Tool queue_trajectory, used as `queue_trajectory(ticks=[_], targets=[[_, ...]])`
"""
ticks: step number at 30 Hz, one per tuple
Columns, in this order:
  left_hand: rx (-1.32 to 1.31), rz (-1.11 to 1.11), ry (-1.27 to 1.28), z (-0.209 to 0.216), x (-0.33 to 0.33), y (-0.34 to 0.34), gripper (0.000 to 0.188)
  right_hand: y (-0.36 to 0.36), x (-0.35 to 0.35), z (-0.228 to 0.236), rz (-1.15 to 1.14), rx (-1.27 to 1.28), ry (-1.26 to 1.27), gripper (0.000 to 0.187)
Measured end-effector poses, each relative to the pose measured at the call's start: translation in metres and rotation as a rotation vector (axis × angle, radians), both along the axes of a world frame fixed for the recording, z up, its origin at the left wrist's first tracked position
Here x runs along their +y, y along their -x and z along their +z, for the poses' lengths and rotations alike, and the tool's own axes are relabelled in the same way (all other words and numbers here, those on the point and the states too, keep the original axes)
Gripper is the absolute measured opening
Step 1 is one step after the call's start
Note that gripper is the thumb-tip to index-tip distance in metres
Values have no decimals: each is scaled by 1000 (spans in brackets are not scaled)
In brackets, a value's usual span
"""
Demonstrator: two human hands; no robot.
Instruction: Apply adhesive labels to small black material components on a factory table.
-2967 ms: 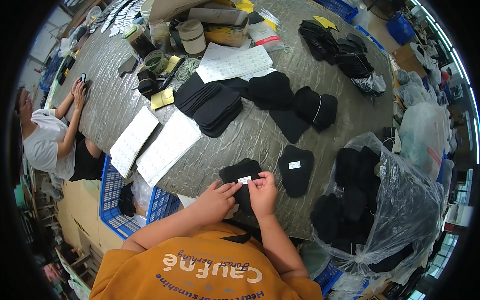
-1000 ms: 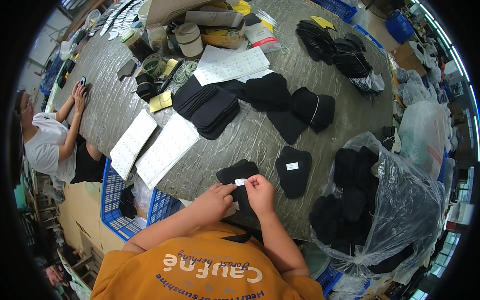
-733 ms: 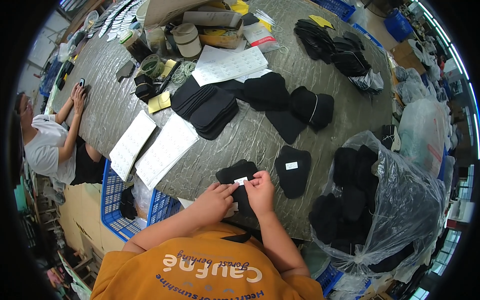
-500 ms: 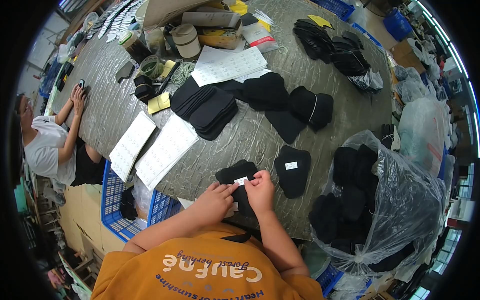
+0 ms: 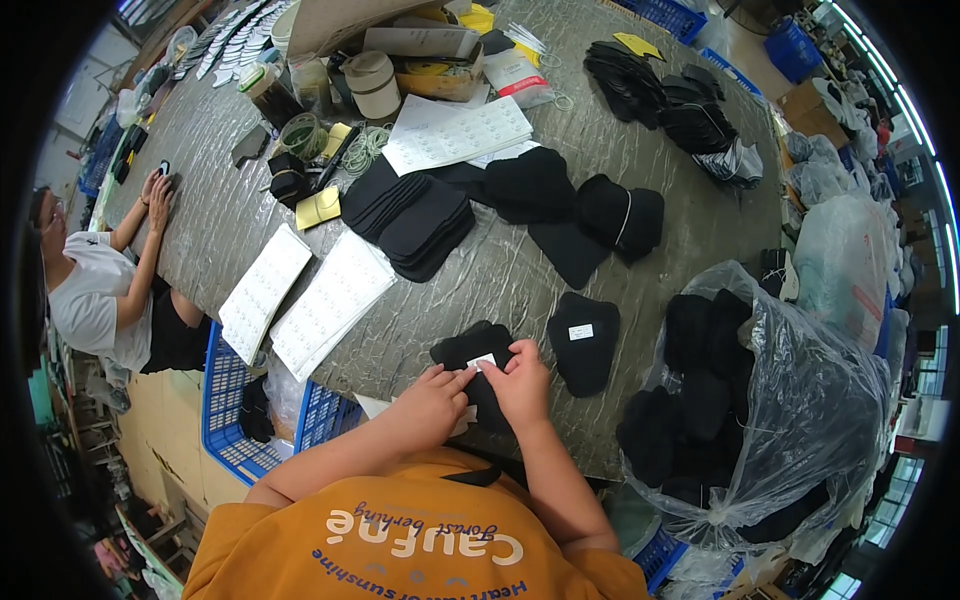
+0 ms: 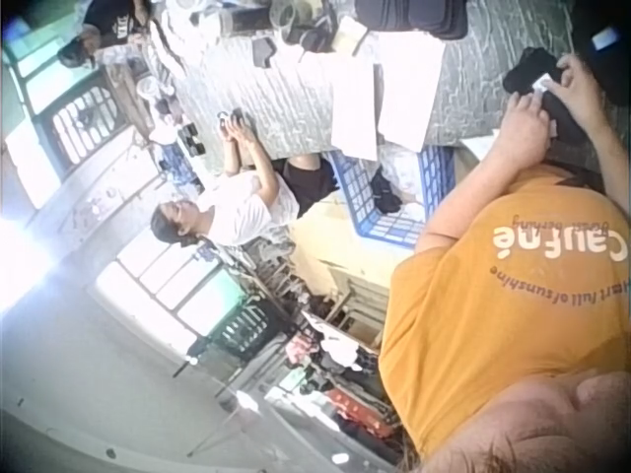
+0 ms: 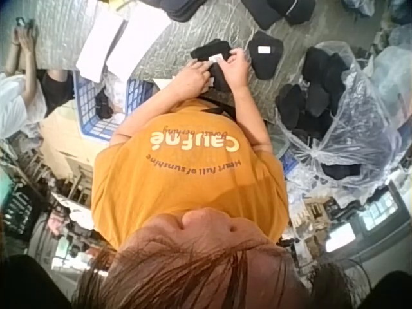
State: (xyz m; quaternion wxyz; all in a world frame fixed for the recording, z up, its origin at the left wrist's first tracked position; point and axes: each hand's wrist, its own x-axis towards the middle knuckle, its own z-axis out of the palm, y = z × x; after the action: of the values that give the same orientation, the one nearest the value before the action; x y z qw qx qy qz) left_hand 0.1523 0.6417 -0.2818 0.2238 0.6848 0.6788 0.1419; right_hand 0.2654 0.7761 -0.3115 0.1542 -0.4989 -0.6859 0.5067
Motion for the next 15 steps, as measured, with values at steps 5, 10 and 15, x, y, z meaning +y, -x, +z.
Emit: queue_trajectory(ticks=[5,10,15], targets=[[20,-33,51,0,1,0,25,-1,2,-5,73,-93,-122,33],[30,-27,47,0,0,0,25,-3,3,-14,37,-57,-115,30],[36,-22,34,4,-2,0,24,-12,7,-29,34,29,-364,25]])
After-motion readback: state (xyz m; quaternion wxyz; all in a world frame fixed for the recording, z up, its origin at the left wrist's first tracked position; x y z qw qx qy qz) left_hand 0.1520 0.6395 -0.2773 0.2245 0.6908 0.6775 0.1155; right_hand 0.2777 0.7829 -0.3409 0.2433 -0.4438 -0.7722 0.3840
